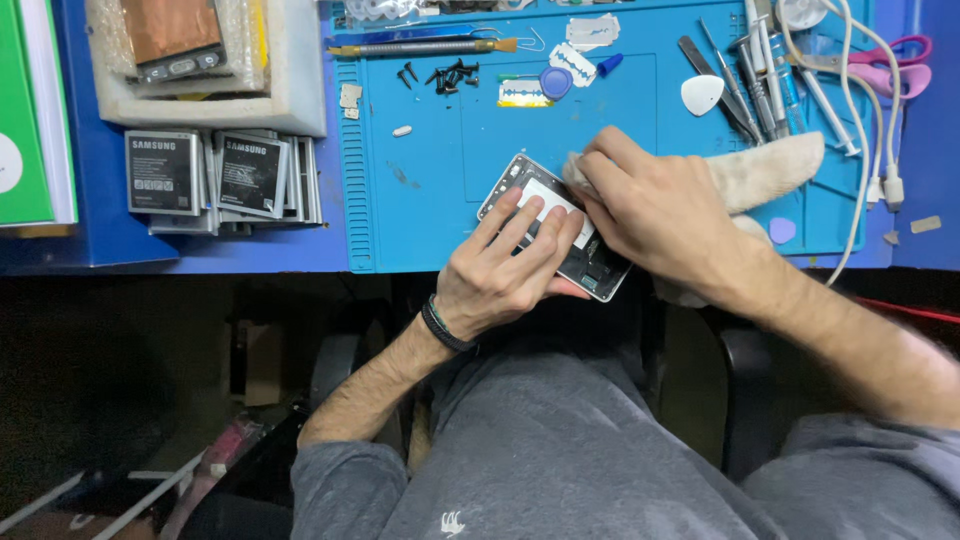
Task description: The person wipes the back of a disassembled smartphone with a cloth, then picks up a tube of adhesive and applies it along the edges of the phone's back casing.
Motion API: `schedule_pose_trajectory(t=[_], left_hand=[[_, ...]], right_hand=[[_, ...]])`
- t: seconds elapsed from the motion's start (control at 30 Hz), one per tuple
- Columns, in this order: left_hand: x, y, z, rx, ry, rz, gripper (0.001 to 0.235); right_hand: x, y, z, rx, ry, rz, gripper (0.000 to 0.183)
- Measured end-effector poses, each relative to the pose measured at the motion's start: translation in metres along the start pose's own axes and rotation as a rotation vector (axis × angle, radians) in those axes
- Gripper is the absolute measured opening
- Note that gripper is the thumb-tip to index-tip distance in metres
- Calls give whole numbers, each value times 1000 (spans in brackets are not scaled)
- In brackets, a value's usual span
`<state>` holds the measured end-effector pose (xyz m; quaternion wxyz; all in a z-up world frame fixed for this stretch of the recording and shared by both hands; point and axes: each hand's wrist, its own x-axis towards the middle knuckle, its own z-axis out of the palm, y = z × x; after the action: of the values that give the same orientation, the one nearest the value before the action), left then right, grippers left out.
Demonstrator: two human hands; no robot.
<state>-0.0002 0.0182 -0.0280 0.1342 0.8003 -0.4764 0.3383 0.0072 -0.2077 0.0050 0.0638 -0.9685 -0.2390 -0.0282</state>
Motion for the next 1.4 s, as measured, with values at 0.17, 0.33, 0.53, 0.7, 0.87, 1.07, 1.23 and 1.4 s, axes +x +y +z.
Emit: schedule_pose_trajectory(t=[0.17,0.33,0.53,0.7,0.87,1.07,1.23,1.4], left_hand=[[-6,0,6,5,-14,11,71],[-6,1,8,9,-3,0,70],[-7,1,9,4,-20,13,69],[-8,2,9,23,-22,-2,70],[-8,1,9,36,-16,31,69],[-9,0,10,18,-11,13,69],[-5,1,9,9,4,7,69],[-4,-1,11,1,2,40,68]], right_hand=[[-22,8,-18,-18,-154,33,22],[-25,4,-11,65,37,13,20],[-21,5,-6,23,-8,22,15],[-47,16,-31,-13,-225,90,24],[-19,11,-10,46,-77,33,23],[-38,16,-25,-67,-225,53,26],[-32,7,-19,-87,-22,14,18],[-60,22,-42,18,-261,122,26]])
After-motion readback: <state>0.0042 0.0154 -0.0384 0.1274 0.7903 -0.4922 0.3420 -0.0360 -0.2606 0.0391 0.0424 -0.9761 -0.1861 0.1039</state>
